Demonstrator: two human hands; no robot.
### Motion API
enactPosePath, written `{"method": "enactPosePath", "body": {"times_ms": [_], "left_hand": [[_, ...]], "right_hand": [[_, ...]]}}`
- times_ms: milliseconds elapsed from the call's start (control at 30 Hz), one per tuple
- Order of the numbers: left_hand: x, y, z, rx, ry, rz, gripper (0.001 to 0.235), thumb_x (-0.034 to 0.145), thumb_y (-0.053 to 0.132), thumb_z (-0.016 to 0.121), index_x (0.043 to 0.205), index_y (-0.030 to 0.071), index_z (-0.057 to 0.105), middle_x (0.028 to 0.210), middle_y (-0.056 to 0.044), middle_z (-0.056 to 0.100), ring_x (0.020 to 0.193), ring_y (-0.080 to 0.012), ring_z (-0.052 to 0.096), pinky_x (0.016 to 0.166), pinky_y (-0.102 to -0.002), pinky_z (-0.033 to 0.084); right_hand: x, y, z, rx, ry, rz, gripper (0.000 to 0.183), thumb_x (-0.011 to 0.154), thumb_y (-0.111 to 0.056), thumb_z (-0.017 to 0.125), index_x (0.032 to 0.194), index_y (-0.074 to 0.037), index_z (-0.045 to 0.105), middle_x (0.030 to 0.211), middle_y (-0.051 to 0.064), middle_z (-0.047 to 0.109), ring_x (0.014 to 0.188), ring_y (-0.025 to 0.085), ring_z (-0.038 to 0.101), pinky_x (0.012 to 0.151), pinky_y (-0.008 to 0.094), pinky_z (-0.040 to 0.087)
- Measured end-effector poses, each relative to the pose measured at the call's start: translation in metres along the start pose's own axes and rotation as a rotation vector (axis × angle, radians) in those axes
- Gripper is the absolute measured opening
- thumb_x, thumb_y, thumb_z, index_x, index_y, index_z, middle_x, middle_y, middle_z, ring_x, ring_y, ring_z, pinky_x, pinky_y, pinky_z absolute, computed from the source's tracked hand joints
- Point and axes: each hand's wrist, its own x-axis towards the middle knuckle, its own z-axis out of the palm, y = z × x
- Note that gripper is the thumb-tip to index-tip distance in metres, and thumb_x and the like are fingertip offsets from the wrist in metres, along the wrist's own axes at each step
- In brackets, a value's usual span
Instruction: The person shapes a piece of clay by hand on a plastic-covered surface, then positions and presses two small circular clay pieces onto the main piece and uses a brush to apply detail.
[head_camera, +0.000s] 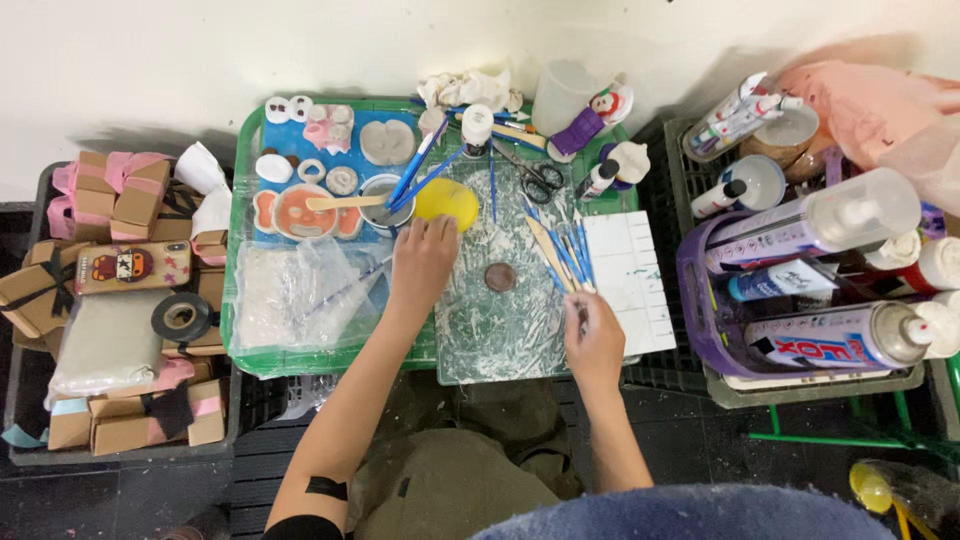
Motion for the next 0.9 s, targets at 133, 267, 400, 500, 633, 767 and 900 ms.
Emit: {"method": "enactPosePath", "body": {"times_ms": [133, 267, 400, 500, 633, 767, 900], "left_hand": [[0.018, 0.011, -0.013, -0.053, 0.17, -0.005, 0.032, 0.087, 0.013, 0.073, 0.116, 0.002, 0.069, 0.114, -0.007, 0.069, 0.099, -0.0251, 0.064, 0.081, -0.035, 0.056], [0.048, 0.026, -0.021, -0.087, 0.206, 0.033, 0.033, 0.085, 0.007, 0.072, 0.117, 0.0, 0.068, 0.116, -0.01, 0.069, 0.101, -0.0254, 0.065, 0.082, -0.033, 0.058], [0.074, 0.034, -0.019, -0.145, 0.259, 0.128, 0.033, 0.086, 0.003, 0.071, 0.118, -0.002, 0.066, 0.117, -0.012, 0.067, 0.108, -0.0288, 0.065, 0.085, -0.032, 0.058], [0.093, 0.043, -0.014, -0.212, 0.307, 0.095, 0.029, 0.089, 0.005, 0.073, 0.116, 0.0, 0.066, 0.116, -0.01, 0.067, 0.108, -0.027, 0.065, 0.088, -0.035, 0.058], [0.115, 0.055, -0.013, -0.195, 0.336, 0.043, 0.023, 0.092, 0.006, 0.075, 0.113, 0.002, 0.067, 0.115, -0.008, 0.067, 0.107, -0.0271, 0.066, 0.086, -0.035, 0.057], [0.146, 0.051, -0.025, -0.076, 0.437, 0.013, 0.024, 0.091, 0.004, 0.074, 0.114, 0.001, 0.065, 0.114, -0.011, 0.066, 0.106, -0.0309, 0.064, 0.09, -0.04, 0.057], [0.19, 0.021, -0.041, -0.103, 0.476, 0.015, 0.02, 0.096, 0.002, 0.073, 0.114, 0.001, 0.064, 0.118, -0.011, 0.064, 0.111, -0.0325, 0.062, 0.095, -0.044, 0.056]], "right_hand": [[-0.017, 0.006, 0.005, 0.311, -0.043, 0.25, 0.017, 0.093, -0.013, 0.075, 0.107, -0.006, 0.071, 0.091, 0.006, 0.075, 0.064, 0.009, 0.061, 0.055, 0.026, 0.05], [-0.029, 0.006, 0.013, 0.373, -0.136, 0.3, 0.03, 0.081, -0.014, 0.083, 0.109, -0.008, 0.074, 0.086, 0.002, 0.078, 0.052, 0.007, 0.05, 0.046, 0.023, 0.04], [-0.032, 0.011, 0.012, 0.432, -0.095, 0.228, 0.027, 0.084, -0.012, 0.083, 0.11, -0.01, 0.074, 0.086, 0.003, 0.072, 0.059, 0.006, 0.049, 0.054, 0.022, 0.043], [-0.029, 0.015, 0.012, 0.477, -0.137, 0.332, 0.025, 0.083, -0.012, 0.083, 0.107, -0.01, 0.077, 0.089, 0.005, 0.075, 0.056, 0.007, 0.051, 0.051, 0.023, 0.042], [-0.027, 0.016, 0.012, 0.497, -0.216, 0.253, 0.016, 0.088, -0.01, 0.078, 0.104, -0.012, 0.081, 0.1, 0.005, 0.081, 0.066, 0.008, 0.066, 0.059, 0.023, 0.053], [-0.02, 0.019, 0.009, 0.477, -0.212, 0.1, 0.017, 0.093, -0.008, 0.076, 0.109, -0.013, 0.08, 0.106, 0.006, 0.08, 0.086, 0.011, 0.075, 0.075, 0.026, 0.06], [-0.015, 0.021, 0.004, 0.548, -0.257, 0.252, 0.017, 0.088, -0.007, 0.077, 0.104, -0.009, 0.079, 0.101, 0.005, 0.079, 0.067, 0.01, 0.067, 0.061, 0.024, 0.054]]}}
